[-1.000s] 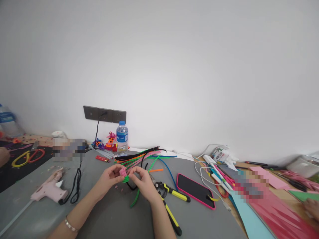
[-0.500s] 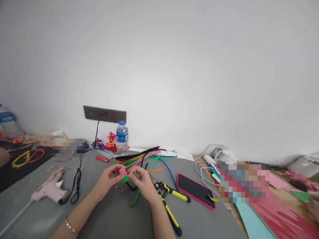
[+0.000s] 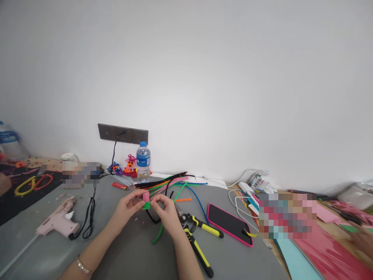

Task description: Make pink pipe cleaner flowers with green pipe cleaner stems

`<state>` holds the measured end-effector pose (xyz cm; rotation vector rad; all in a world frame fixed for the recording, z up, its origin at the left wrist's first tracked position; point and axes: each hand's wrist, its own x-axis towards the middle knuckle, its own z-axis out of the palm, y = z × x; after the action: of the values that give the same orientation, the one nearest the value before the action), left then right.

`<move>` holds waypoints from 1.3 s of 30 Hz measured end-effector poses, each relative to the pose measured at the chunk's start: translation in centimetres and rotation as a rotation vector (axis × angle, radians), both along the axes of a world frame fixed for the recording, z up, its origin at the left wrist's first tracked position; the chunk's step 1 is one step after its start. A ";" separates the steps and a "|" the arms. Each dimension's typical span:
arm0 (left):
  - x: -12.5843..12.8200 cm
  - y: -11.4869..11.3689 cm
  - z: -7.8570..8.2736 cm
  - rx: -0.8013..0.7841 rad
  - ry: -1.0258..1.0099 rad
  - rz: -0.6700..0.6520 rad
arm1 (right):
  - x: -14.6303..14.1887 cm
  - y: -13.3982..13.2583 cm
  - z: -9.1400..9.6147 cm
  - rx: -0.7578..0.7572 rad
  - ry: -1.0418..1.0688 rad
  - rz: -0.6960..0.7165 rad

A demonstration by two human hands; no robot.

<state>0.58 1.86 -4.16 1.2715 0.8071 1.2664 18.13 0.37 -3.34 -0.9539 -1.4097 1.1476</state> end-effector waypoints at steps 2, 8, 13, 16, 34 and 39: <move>0.0 0.1 -0.2 0.032 -0.023 -0.024 | 0.1 0.1 0.0 -0.013 0.024 -0.001; 0.2 -0.3 0.0 0.011 -0.021 -0.127 | 0.0 0.2 -0.1 -0.018 0.076 0.033; 0.3 -0.7 0.7 -0.014 0.002 -0.124 | -0.5 -0.1 0.1 -0.044 0.117 0.040; 0.3 -0.6 0.4 -0.026 -0.022 -0.132 | -0.5 -0.2 0.1 -0.060 0.128 0.046; -0.1 -0.8 1.0 -0.112 -0.070 -0.174 | -0.3 -0.2 0.3 -0.088 0.216 0.077; -0.1 -0.6 0.9 -0.021 -0.081 -0.105 | -0.4 -0.2 0.4 -0.090 0.206 0.084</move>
<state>0.46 1.23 -3.28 1.2216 0.6855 1.2142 17.77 0.13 -2.92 -0.8194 -1.2504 1.3425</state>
